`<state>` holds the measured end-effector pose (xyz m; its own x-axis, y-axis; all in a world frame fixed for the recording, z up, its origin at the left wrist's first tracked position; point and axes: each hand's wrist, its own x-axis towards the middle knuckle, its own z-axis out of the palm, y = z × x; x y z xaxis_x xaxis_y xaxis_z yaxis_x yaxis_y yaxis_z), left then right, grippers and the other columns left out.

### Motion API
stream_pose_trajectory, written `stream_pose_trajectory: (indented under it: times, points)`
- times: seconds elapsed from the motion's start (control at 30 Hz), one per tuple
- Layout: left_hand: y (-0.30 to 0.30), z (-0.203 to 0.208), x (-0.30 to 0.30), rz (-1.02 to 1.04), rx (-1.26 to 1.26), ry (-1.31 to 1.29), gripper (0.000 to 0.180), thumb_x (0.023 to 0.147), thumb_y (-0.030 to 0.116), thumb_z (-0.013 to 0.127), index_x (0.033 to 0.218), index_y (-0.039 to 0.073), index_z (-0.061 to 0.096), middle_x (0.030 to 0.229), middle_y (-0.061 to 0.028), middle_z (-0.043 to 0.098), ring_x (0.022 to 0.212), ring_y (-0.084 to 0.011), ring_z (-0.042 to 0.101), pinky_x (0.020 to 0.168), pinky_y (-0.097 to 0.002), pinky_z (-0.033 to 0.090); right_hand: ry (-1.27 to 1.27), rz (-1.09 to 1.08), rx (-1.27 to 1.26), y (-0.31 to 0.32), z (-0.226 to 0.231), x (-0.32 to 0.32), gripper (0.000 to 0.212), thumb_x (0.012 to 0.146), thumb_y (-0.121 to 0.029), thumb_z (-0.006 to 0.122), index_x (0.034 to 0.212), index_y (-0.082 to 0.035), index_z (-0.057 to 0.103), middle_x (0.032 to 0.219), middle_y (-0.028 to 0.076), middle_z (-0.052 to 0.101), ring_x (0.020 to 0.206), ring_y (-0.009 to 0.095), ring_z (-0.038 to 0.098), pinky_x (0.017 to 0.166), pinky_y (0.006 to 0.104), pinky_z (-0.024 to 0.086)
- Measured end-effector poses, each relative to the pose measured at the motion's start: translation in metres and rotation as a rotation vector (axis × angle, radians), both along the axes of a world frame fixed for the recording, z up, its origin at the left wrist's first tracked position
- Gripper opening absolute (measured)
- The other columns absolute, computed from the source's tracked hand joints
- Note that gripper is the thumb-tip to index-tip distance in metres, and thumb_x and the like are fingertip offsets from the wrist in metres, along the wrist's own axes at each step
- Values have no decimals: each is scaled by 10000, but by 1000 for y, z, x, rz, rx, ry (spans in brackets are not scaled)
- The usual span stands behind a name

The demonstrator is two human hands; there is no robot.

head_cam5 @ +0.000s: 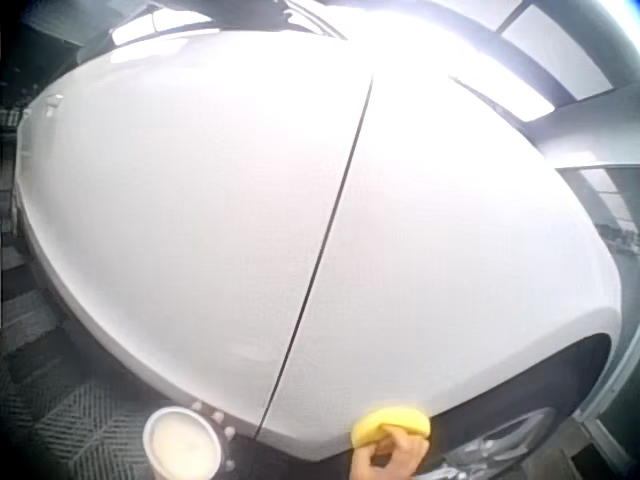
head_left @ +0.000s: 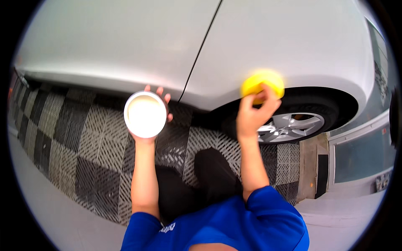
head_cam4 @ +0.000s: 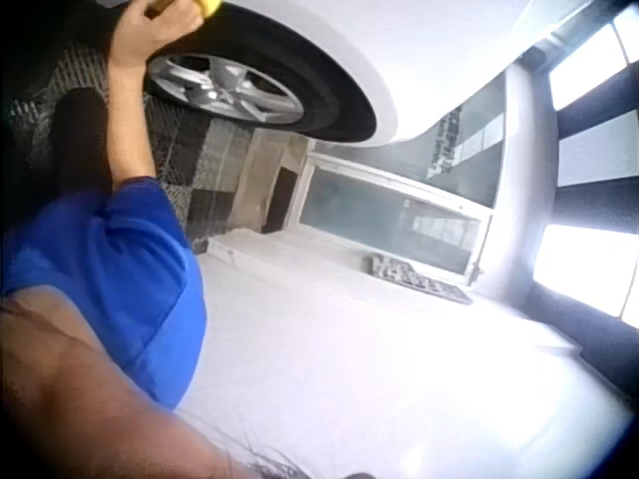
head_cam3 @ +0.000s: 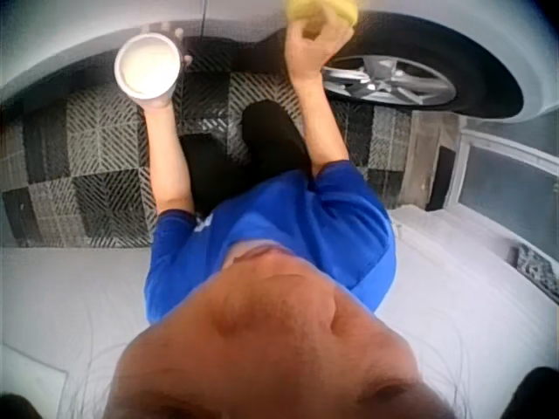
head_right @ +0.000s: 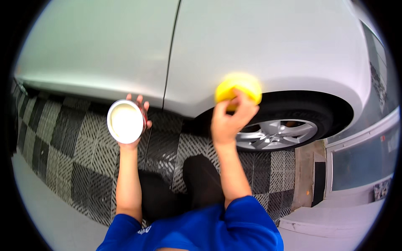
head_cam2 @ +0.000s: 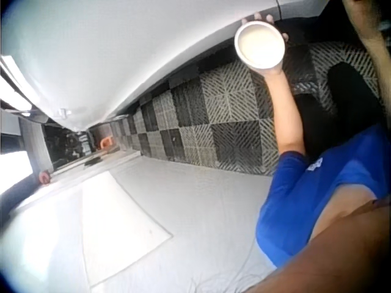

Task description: The person applies a white paste to the hood and front bumper of a white car using a yellow sponge. They hold a container of the paste in their left hand and rub the sponge in circular motions across the car's surface.

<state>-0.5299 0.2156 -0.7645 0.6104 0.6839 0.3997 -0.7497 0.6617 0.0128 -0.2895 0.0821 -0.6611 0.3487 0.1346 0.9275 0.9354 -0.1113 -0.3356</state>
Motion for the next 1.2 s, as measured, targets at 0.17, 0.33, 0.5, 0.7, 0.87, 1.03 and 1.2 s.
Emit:
stream_pose_trajectory:
  times: [0.17,0.33,0.5,0.7,0.87,1.03,1.2]
  points:
    - [6,-2,-5,48,12,-45,784,979,571,526,1580,124,295,1592,-214,352,1451,-449,357,925,-668,470,-277,-60,-316,26,-62,-22,440,692,8,681,1098,-159,705,950,51,646,983,274,606,833,442,396]
    - [2,-4,-12,96,-46,-16,810,968,584,535,1589,131,285,1607,-222,321,1476,-448,305,951,-667,453,-152,43,-332,33,-125,-29,407,714,-14,679,1092,-163,694,971,40,643,971,289,587,817,420,402]
    - [3,1,-7,125,-29,-25,763,992,564,494,1588,135,288,1614,-214,314,1484,-438,295,977,-648,417,-119,-7,-258,83,-104,-74,431,727,-50,696,1134,-191,688,906,15,608,895,272,568,790,427,390]
    - [-3,5,-4,62,-64,-44,747,994,554,483,1576,119,308,1622,-226,294,1494,-460,264,1023,-689,393,-250,196,-409,73,-154,-59,429,735,-120,734,1151,-217,693,1012,-3,636,1007,232,588,853,401,388]
    - [-7,7,-8,65,-16,-74,754,982,548,514,1560,95,342,1604,-236,321,1477,-484,290,1027,-700,409,-101,60,-236,69,-150,-62,448,737,-25,709,1155,-180,657,982,38,645,920,292,597,801,441,403]
    - [-4,4,-7,102,-79,-20,731,997,533,496,1565,102,337,1607,-233,328,1490,-465,283,1010,-704,402,-124,132,-238,107,-176,-87,413,776,-89,717,1166,-211,659,977,0,625,918,242,583,733,381,397]
    - [-11,8,-8,102,-44,80,750,993,557,480,1580,125,300,1616,-205,325,1492,-428,297,972,-658,415,-180,107,-280,71,-195,-47,427,758,-58,731,1142,-219,633,1046,6,627,990,261,589,772,397,408]
